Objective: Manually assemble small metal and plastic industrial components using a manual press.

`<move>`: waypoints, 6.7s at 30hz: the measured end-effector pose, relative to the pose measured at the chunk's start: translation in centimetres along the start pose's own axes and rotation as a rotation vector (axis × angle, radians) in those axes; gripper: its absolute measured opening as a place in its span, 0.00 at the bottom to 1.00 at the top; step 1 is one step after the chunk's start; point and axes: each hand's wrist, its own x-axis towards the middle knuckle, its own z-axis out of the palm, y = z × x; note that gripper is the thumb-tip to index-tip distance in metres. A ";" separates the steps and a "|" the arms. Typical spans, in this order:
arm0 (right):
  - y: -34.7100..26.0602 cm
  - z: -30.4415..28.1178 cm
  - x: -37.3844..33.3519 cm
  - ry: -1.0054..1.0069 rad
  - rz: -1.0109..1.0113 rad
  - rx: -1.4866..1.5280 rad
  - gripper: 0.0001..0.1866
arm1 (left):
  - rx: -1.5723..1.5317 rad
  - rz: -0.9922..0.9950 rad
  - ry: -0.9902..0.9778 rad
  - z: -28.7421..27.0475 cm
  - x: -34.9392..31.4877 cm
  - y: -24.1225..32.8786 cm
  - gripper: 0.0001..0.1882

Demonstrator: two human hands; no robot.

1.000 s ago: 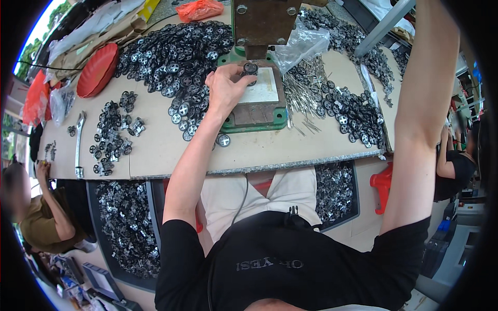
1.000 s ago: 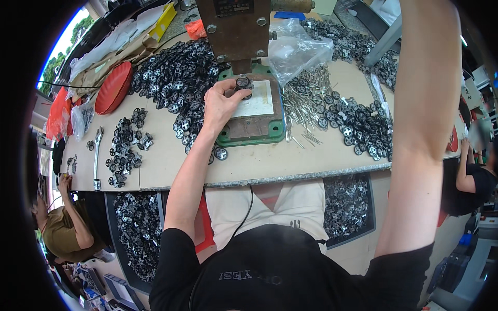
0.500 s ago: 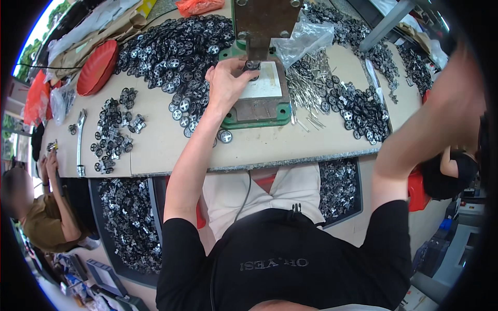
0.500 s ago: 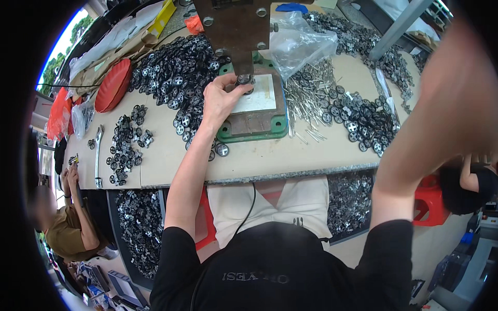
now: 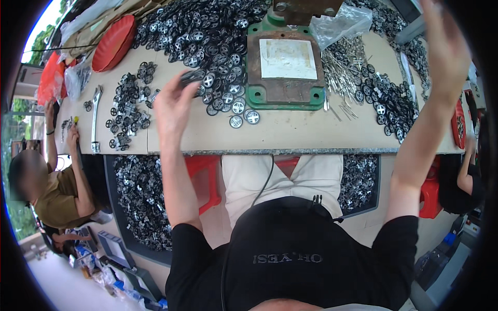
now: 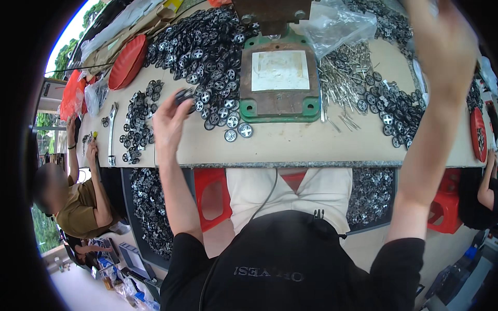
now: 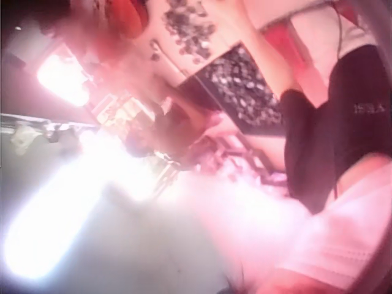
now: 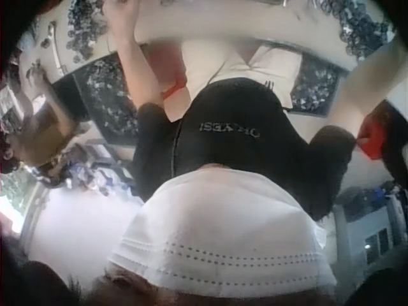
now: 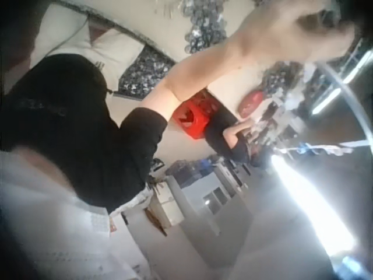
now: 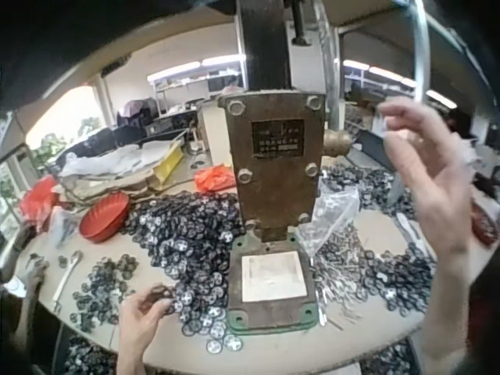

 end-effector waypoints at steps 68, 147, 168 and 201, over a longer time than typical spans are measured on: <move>-1.1 1.5 -19.3 -0.514 1.092 1.040 0.06 | -1.269 -0.733 -0.666 14.6 -10.6 2.7 0.22; 1.6 -1.6 -21.4 -0.111 0.933 0.965 0.11 | -1.054 -0.603 -0.578 15.6 -12.0 2.4 0.19; -0.2 -1.1 -21.4 -0.154 0.917 0.860 0.14 | -1.000 -0.539 -0.514 15.9 -12.5 2.8 0.17; 0.0 -0.7 -21.4 -0.126 1.038 1.022 0.15 | -1.039 -0.510 -0.494 15.8 -12.6 2.7 0.16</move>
